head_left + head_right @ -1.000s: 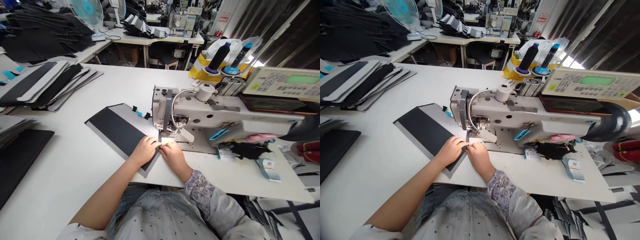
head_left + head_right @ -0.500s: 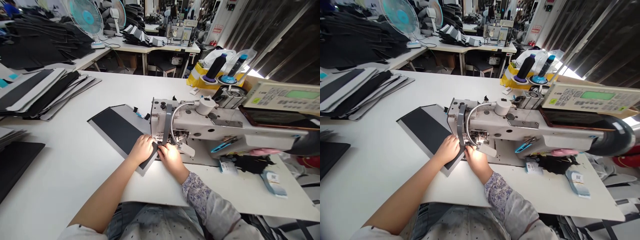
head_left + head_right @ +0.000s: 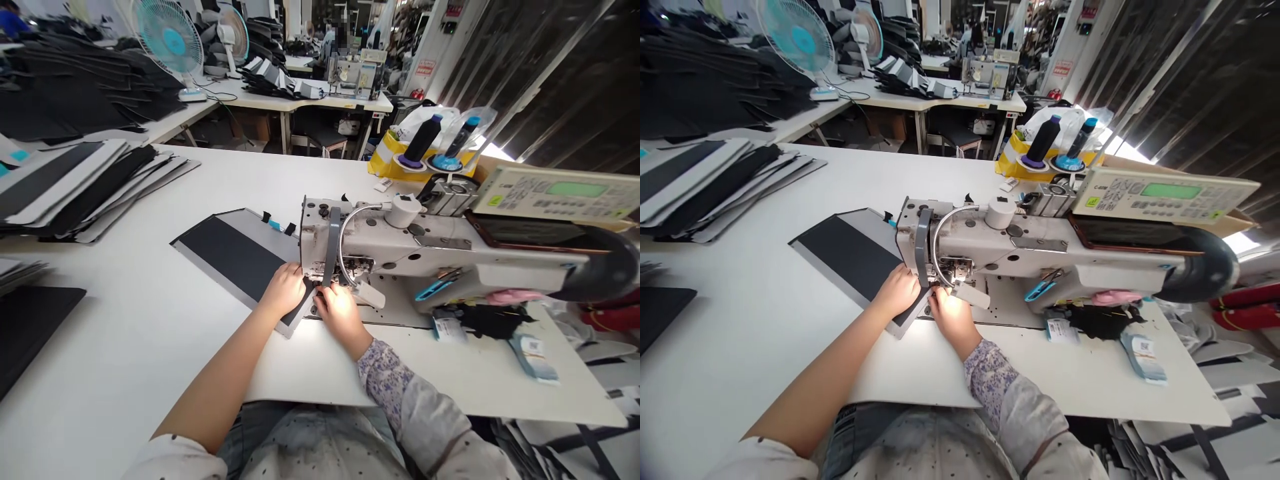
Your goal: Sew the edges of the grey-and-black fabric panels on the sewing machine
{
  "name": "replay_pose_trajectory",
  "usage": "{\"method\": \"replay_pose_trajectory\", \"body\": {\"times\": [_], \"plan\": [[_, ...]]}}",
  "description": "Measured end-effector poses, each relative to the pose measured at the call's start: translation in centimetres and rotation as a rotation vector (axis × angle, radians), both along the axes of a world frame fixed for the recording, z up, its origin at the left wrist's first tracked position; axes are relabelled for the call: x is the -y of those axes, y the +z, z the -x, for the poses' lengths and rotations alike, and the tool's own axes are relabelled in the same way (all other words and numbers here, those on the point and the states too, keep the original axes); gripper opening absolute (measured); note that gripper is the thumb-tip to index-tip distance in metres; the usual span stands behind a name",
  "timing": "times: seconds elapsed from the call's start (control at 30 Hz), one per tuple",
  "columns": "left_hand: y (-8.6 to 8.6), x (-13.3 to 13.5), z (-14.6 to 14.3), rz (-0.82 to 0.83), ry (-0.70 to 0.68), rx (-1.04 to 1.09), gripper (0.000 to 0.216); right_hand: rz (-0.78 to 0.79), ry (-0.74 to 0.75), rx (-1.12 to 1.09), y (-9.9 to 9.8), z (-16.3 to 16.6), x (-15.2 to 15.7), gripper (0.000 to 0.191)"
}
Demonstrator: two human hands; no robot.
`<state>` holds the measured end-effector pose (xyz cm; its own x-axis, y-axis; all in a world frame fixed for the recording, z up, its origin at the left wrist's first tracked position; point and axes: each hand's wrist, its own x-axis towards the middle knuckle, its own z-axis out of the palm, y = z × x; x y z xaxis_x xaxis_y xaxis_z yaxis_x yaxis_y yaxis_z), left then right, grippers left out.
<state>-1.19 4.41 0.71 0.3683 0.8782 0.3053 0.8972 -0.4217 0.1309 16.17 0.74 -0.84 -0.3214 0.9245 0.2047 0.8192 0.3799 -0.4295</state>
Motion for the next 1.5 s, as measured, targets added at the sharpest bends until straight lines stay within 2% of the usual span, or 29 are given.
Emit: {"method": "replay_pose_trajectory", "body": {"times": [0.17, 0.27, 0.4, 0.5, 0.57, 0.63, 0.83, 1.0, 1.17, 1.27, 1.3, 1.43, 1.5], "plan": [[-0.6, -0.1, -0.1, -0.078, 0.15, 0.047, 0.019, -0.005, -0.048, -0.017, 0.8, 0.3, -0.1, 0.023], [-0.6, 0.5, 0.3, -0.075, 0.15, 0.046, 0.018, 0.008, -0.082, -0.001, 1.3, 0.7, -0.2, 0.021], [-0.3, 2.9, 0.5, -0.054, 0.166, 0.037, 0.02, 0.045, -0.163, 0.053, 1.5, 1.2, -0.4, 0.022], [-0.1, 4.6, -0.1, -0.058, 0.099, 0.014, 0.029, 0.043, -0.18, 0.109, 1.0, 1.6, -0.4, 0.016], [-0.1, 5.0, -0.5, -0.042, 0.002, -0.024, 0.034, -0.001, -0.169, 0.132, 0.5, 1.8, -0.3, 0.019], [-0.1, 4.8, -0.8, -0.027, -0.039, -0.051, 0.034, -0.044, -0.149, 0.148, 0.1, 1.8, -0.3, 0.021], [0.0, 4.0, -0.2, -0.024, -0.026, -0.028, 0.031, -0.1, -0.098, 0.172, -0.6, 1.8, -0.1, 0.022], [0.2, 3.5, 0.5, 0.001, -0.074, -0.017, 0.029, -0.151, -0.055, 0.126, -0.7, 2.1, 0.0, 0.023], [0.5, 3.9, 0.1, 0.012, -0.091, 0.008, 0.031, -0.151, -0.033, 0.052, -0.2, 2.4, 0.3, 0.023], [0.4, 4.3, -0.2, 0.033, -0.09, 0.018, 0.037, -0.128, 0.033, -0.014, 0.3, 1.0, 1.7, 0.024], [0.4, 4.3, -0.3, 0.037, -0.079, 0.019, 0.039, -0.119, 0.07, -0.023, 0.4, 0.3, 2.4, 0.031], [0.3, 4.3, -0.2, 0.033, -0.065, 0.022, 0.043, -0.102, 0.172, 0.108, 0.4, -2.4, 4.9, 0.082], [0.3, 4.1, -0.3, 0.022, -0.064, 0.033, 0.041, -0.085, 0.195, 0.178, 0.1, -2.6, 5.1, 0.091]]}}
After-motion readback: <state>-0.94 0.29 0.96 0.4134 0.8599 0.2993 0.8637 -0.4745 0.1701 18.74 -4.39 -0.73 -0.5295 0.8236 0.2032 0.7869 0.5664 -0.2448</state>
